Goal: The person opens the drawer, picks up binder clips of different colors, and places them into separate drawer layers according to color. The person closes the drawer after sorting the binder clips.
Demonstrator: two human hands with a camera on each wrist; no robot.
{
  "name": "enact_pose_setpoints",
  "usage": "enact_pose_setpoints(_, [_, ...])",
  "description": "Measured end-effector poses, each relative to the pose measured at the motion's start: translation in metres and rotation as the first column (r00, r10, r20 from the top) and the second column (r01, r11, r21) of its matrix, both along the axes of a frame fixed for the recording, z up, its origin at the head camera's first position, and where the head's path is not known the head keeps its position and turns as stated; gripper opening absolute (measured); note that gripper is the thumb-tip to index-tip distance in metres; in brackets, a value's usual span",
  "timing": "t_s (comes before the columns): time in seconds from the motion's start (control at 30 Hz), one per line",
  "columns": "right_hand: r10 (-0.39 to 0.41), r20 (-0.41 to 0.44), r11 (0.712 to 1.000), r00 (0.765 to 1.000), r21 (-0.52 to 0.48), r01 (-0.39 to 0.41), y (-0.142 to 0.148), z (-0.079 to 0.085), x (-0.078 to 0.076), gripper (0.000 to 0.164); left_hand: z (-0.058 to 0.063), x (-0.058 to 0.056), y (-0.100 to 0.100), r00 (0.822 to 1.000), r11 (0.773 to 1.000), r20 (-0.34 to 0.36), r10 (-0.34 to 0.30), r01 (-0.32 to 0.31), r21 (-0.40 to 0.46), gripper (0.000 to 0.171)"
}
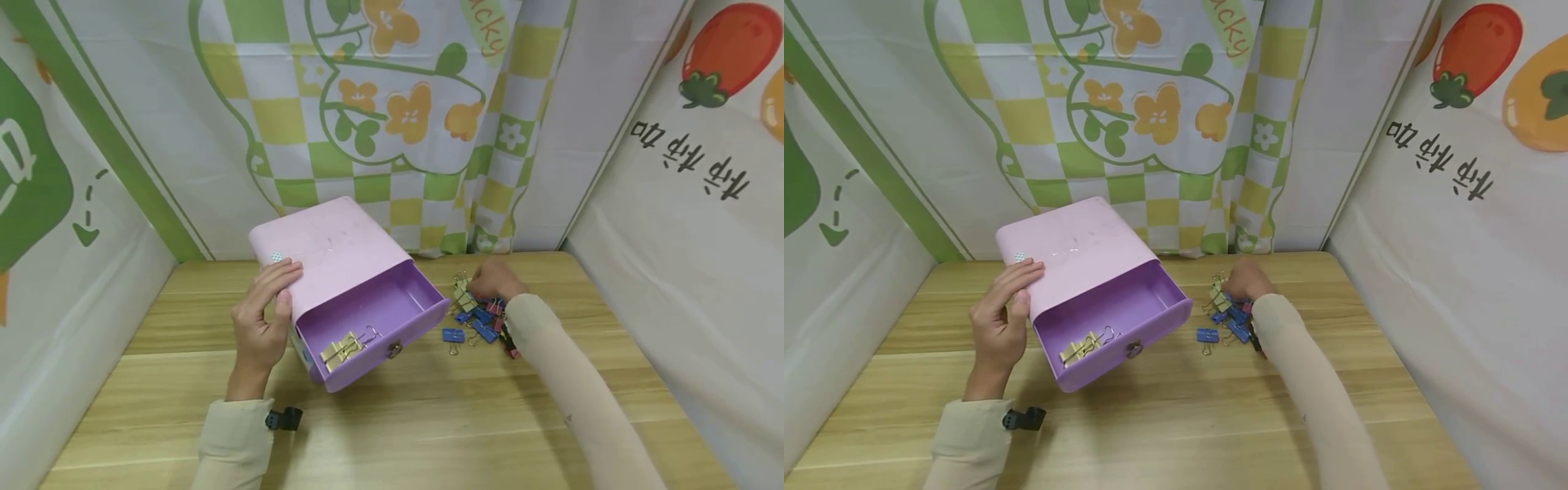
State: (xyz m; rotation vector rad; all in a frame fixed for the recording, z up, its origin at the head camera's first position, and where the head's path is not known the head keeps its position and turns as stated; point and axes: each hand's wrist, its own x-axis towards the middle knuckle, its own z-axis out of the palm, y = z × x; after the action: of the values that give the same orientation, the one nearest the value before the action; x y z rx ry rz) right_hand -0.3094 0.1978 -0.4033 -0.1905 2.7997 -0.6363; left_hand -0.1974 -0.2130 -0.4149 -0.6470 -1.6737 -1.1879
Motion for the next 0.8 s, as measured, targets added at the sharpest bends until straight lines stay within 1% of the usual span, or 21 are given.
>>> enact_pose_setpoints(0.07, [0.002,0.008,1.000,1.000,0.001,-0.002,-0.004,-0.002,0.000,0.035,0.000,0.000,0.000,1.000,1.000,-0.001,-0.002,0.002,0.002,0.032])
enact_pose_setpoints(0.3, [0.004,0.034,1.000,0.999,-0.030,-0.003,-0.014,-0.009,-0.001,0.038,0.001,0.000,0.001,1.000,1.000,-0.008,0.000,0.000,0.006,0.032])
enact_pose_setpoints(0.47, [0.007,-0.006,1.000,1.000,-0.013,-0.007,-0.019,-0.008,-0.006,0.039,0.001,0.001,0.002,1.000,1.000,-0.004,-0.002,0.003,0.009,0.032])
enact_pose_setpoints(0.57, [0.019,-0.059,1.000,0.998,-0.022,-0.021,-0.024,-0.007,-0.009,0.033,0.001,0.001,0.002,1.000,1.000,-0.002,-0.003,0.003,0.011,0.032])
enact_pose_setpoints(0.67, [0.064,-0.124,0.998,0.990,-0.018,-0.066,-0.032,-0.006,-0.012,0.023,0.001,0.001,0.003,1.000,1.000,-0.003,-0.005,0.005,0.010,0.032])
enact_pose_setpoints(0.8, [0.174,-0.176,0.985,0.969,0.031,-0.171,-0.047,-0.008,-0.015,0.032,0.002,0.001,0.003,1.000,1.000,-0.007,-0.007,0.007,0.011,0.032])
